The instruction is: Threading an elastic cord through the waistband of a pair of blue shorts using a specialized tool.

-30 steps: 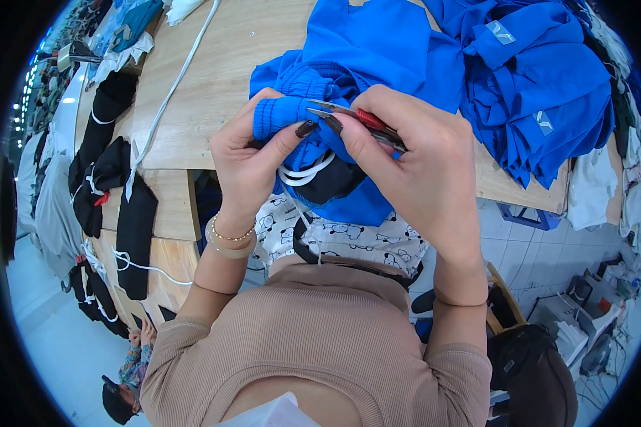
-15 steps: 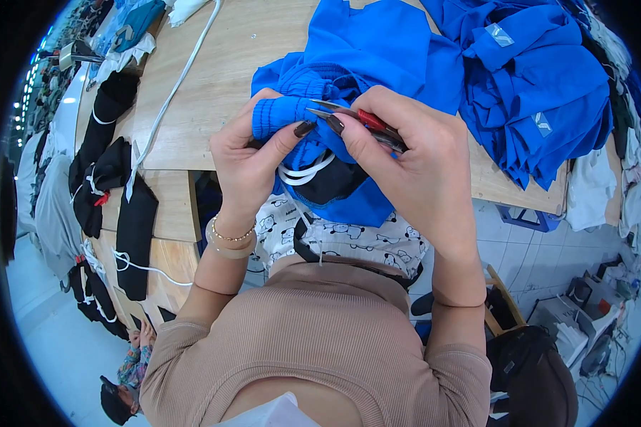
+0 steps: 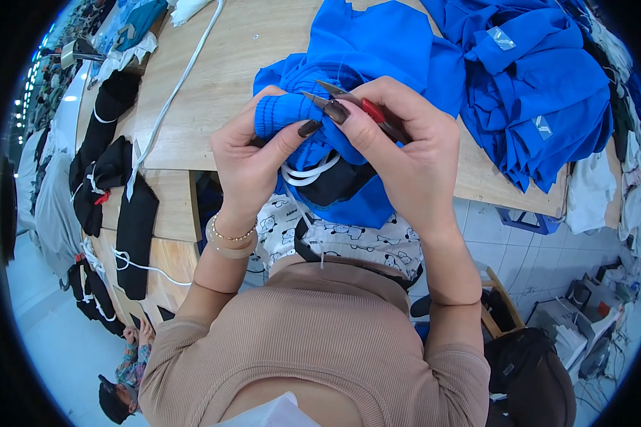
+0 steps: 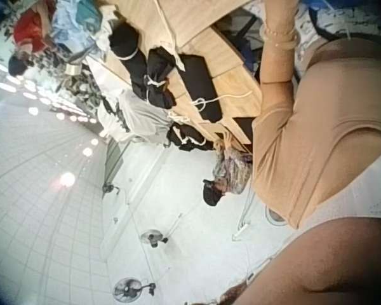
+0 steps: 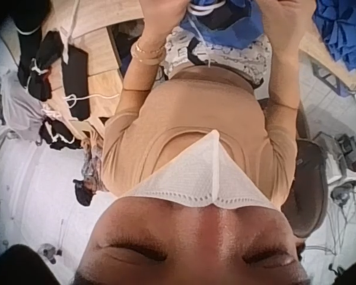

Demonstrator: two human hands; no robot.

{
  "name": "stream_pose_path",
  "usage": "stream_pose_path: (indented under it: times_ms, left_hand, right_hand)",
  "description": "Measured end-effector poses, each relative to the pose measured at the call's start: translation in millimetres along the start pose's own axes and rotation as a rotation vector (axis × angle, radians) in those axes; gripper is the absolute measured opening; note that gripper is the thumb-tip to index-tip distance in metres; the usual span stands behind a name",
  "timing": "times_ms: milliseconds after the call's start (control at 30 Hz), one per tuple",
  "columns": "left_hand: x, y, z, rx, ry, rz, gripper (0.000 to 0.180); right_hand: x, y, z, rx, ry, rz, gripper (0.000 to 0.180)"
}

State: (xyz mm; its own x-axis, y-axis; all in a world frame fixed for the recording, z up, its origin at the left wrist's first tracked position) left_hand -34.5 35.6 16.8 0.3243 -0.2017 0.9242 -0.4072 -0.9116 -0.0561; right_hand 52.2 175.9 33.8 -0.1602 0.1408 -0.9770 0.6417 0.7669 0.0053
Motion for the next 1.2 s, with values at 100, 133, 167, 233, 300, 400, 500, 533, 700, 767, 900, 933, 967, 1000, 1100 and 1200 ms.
stream_pose_path:
  times_ms: [100, 133, 167, 233, 300, 400, 500, 533, 700, 767, 900, 933, 967, 1000, 1100, 1200]
  left_hand:
    - [1.6, -1.3, -0.5, 0.002, 0.000, 0.014, 0.016]
    - [1.7, -2.3, -1.2, -0.011, -0.016, -0.002, 0.016]
    - [2.0, -3.3, -1.5, -0.025, -0.031, -0.017, 0.015]
    - [-6.4, -0.5, 1.7, -0.020, 0.031, -0.013, 0.015]
    - [-10.6, -0.2, 4.1, -0.020, 0.095, -0.007, 0.015]
    - [-12.4, 1.7, 6.0, 0.020, 0.164, 0.041, 0.016]
    - [-11.1, 3.0, 5.6, -0.007, 0.119, -0.004, 0.017]
    - [-9.3, 2.9, 5.1, -0.003, 0.107, -0.011, 0.017]
    - [-6.8, 4.6, 5.3, -0.008, 0.108, -0.057, 0.017]
    - [-6.6, 4.5, 5.1, -0.011, 0.099, -0.039, 0.018]
    - [-4.9, 3.1, 4.2, -0.017, 0.074, -0.040, 0.018]
    - [-5.8, 3.4, 4.5, -0.019, 0.065, -0.046, 0.018]
    - [-6.0, 3.5, 4.8, -0.021, 0.057, -0.051, 0.018]
    - [-5.9, 3.6, 4.7, -0.022, 0.057, -0.051, 0.018]
    - [-5.4, 3.9, 4.5, -0.022, 0.062, -0.049, 0.018]
    - [-4.6, 3.9, 4.5, -0.020, 0.054, -0.042, 0.018]
  right_hand:
    - [1.0, 0.5, -0.6, 0.034, -0.018, -0.175, 0.009]
    - [3.4, 1.3, -1.1, 0.058, -0.074, -0.331, 0.009]
    - [7.2, 11.1, -2.7, 0.104, -0.016, -0.384, 0.013]
    - [-2.6, 22.4, -10.0, 0.148, 0.063, -0.516, 0.017]
    - [-13.7, 28.8, -16.0, 0.176, 0.106, -0.410, 0.017]
    - [-26.4, 23.2, -11.2, 0.096, 0.179, 0.089, 0.008]
    - [-27.8, 9.8, -6.5, -0.014, 0.220, 0.377, 0.007]
    - [-24.5, 7.4, -5.5, -0.041, 0.239, 0.409, 0.008]
    - [-22.5, 3.2, -3.7, -0.089, 0.262, 0.462, 0.010]
    - [-24.0, 2.0, -3.3, -0.094, 0.264, 0.459, 0.010]
    - [-23.7, 1.7, -2.2, -0.087, 0.279, 0.453, 0.011]
    - [-24.5, 1.3, -2.2, -0.087, 0.280, 0.453, 0.011]
    - [-25.9, 0.8, -2.2, -0.087, 0.288, 0.468, 0.012]
    - [-26.4, 0.4, -2.1, -0.087, 0.295, 0.484, 0.012]
    - [-26.2, 0.2, -1.3, -0.076, 0.309, 0.491, 0.012]
    - [-25.5, -0.5, -2.4, -0.082, 0.307, 0.483, 0.011]
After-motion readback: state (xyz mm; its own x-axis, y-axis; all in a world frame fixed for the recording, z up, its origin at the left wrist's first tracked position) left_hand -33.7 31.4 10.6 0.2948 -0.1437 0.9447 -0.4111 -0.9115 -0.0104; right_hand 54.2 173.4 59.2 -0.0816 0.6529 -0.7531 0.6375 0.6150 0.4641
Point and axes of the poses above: each hand's wrist, its own z-axis away from the middle knuckle, its own y-axis out of the back of the hand, x = y × z, the point moved 5 cm from there along -z, towards the middle knuckle, and after that the axes turned 14 degrees about x, right-handed, at the moved point
